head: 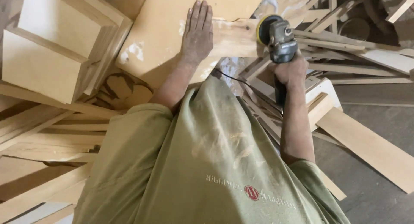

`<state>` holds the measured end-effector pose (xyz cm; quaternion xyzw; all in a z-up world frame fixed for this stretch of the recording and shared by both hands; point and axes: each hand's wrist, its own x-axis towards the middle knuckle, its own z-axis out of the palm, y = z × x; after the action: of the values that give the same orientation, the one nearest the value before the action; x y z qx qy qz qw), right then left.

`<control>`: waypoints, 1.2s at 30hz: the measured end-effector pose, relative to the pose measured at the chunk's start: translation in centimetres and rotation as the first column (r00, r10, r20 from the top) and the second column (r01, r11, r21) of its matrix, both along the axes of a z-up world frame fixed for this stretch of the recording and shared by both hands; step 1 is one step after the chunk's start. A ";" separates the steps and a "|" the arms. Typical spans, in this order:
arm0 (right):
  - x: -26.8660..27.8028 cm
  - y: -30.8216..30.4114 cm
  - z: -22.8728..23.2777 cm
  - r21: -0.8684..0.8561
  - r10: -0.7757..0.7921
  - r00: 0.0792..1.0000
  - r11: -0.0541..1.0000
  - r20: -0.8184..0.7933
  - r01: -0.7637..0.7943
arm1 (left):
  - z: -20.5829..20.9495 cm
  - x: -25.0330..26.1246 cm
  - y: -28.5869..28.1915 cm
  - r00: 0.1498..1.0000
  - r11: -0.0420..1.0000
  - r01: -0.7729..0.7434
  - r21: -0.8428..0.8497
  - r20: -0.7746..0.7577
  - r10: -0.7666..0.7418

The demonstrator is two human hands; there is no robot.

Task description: The person uses an electric sander to smooth the surface of a wooden plank on a workbench. They hold the plank steady with their left hand while maneuvering the sander with their right hand, moving it back and forth across the wood.

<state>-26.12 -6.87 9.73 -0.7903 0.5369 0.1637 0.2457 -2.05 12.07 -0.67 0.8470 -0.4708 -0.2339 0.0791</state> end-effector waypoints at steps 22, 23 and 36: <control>2.0 4.8 0.3 0.058 0.124 0.989 0.990 0.079 -0.129 | -1.4 -0.4 0.0 0.997 0.998 -0.005 -0.056 0.082 0.009; 2.8 4.0 1.1 0.056 0.118 0.990 0.991 0.082 -0.122 | -1.3 -0.5 -0.1 0.996 0.998 0.002 -0.058 0.085 0.003; -3.7 3.9 1.0 0.073 -0.090 0.991 0.993 -0.102 0.098 | -1.4 -0.1 0.2 0.998 1.000 -0.012 0.014 0.068 0.011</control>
<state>-29.86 -2.94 10.76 -0.7449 0.5783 0.2113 0.2571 -2.19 12.22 -2.12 0.8577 -0.4668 -0.2076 0.0584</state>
